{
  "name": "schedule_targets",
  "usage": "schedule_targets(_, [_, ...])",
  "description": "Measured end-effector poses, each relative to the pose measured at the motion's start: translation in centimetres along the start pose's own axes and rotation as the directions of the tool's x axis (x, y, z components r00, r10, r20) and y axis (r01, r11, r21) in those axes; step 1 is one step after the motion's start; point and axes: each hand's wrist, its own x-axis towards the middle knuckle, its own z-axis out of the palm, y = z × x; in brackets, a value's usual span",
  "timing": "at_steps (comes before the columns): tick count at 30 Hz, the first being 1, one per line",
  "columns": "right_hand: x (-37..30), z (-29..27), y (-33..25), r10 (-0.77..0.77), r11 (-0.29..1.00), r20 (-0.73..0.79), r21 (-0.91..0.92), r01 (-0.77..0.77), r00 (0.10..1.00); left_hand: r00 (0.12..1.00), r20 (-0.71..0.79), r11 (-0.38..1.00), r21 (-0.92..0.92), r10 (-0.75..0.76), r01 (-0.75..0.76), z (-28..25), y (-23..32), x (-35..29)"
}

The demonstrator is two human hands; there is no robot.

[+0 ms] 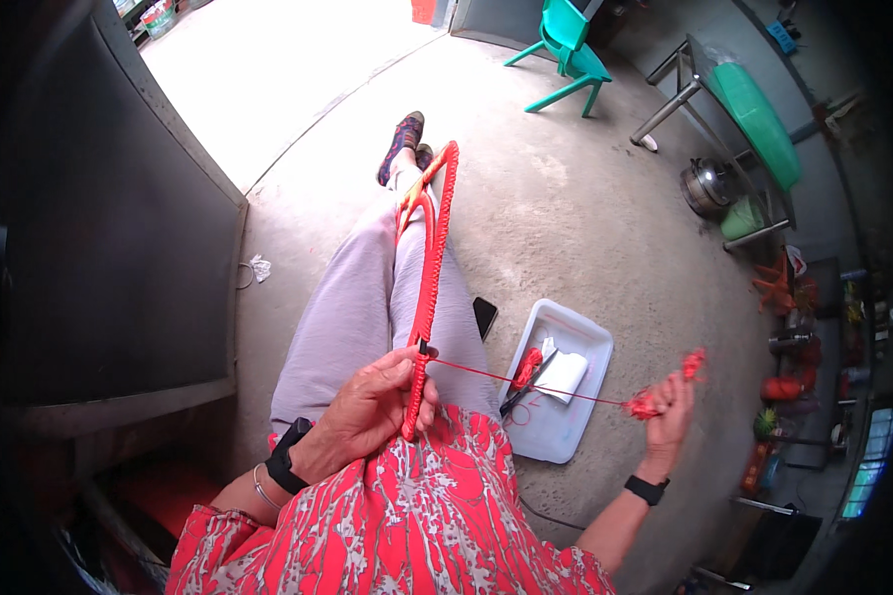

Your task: The person is wrapping and weaving a red cord around a red frame structure to create a woven surface.

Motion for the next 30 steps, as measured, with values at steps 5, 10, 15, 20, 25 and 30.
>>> schedule_targets(5, [-3.2, 9.9, 6.4, 0.245, 0.894, 0.377, 0.268, -0.358, 0.893, 1.000, 0.011, 0.998, -0.062, 0.013, -0.012, 0.8, 0.2, 0.8])
schedule_targets(10, [-8.0, 19.9, 9.1, 0.468, 0.780, 0.619, 0.045, -0.624, 0.630, 0.987, -0.163, 0.999, 0.038, -0.015, 0.021, 1.5, -0.3, 1.2])
schedule_targets(15, [-9.5, 21.6, 8.9, 0.462, 0.872, 0.538, -0.135, -0.470, 0.705, 0.984, -0.178, 1.000, -0.001, -0.022, 0.022, 1.8, -0.3, 1.2])
schedule_targets(20, [-8.5, 21.6, 7.5, 0.430, 0.851, 0.573, 0.000, -0.525, 0.698, 0.988, -0.142, 0.997, -0.051, -0.062, 0.055, 1.2, -0.6, 1.9])
schedule_targets(25, [-8.7, 22.6, 6.0, 0.454, 0.821, 0.574, 0.027, -0.570, 0.681, 0.999, 0.029, 0.990, -0.134, -0.041, 0.045, 1.2, -0.9, 2.3])
schedule_targets(30, [-10.0, 21.9, 5.8, 0.486, 0.819, 0.576, -0.039, -0.572, 0.657, 0.999, 0.024, 0.988, -0.149, -0.032, 0.035, 1.0, -1.2, 1.6])
